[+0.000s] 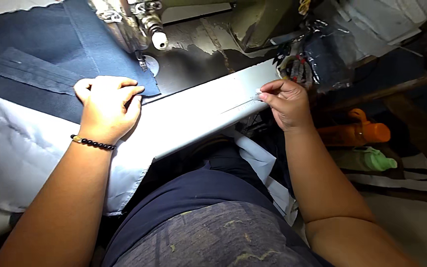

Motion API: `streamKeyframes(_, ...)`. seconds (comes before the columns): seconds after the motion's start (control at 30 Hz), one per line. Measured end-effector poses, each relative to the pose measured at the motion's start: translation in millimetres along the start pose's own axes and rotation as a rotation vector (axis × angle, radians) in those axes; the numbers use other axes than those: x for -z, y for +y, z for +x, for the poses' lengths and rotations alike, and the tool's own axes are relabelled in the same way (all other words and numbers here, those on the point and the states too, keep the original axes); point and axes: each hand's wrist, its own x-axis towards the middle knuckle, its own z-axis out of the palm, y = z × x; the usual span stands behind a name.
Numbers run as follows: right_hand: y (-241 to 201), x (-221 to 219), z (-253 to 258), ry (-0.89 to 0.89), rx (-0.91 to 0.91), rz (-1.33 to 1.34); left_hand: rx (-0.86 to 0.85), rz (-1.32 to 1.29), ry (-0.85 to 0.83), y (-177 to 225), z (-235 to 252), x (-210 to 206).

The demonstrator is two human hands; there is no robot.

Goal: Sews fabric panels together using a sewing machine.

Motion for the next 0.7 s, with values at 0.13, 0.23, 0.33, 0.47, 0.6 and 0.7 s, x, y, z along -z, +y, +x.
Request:
streamKeyframes(0.13,4.2,-29.0,11.0,-0.054,-0.093,-0.132,-0.027,-0.012,-0.014,-1.5,3.9,-0.5)
streamKeyframes(0.23,2.6,-56.9,28.5,-0.194,0.026,-0.263,-0.01,-0.077,0.002,-4.9,9.3,0.8)
streamKeyframes(0.33,-8.7,-96.4,55.2,-0.423,0.247,-0.373,0.084,-0.135,0.079,-3.3,14.1,2.2)
streamKeyframes(0.47,-18.9,-160.3,92.1,-0.635,0.348,-0.468,0.13,-0.181,0.119,-1.6,15.6,3.4)
streamKeyframes(0.6,2.9,-198.5,115.1,-0.66,0.311,-0.504,0.103,-0.21,0.164,-2.8,13.8,0.7)
streamKeyframes(0.7,15.0,-206.2,113.8,-0.597,0.291,-0.499,0.095,-0.216,0.175,-2.4,13.3,0.7)
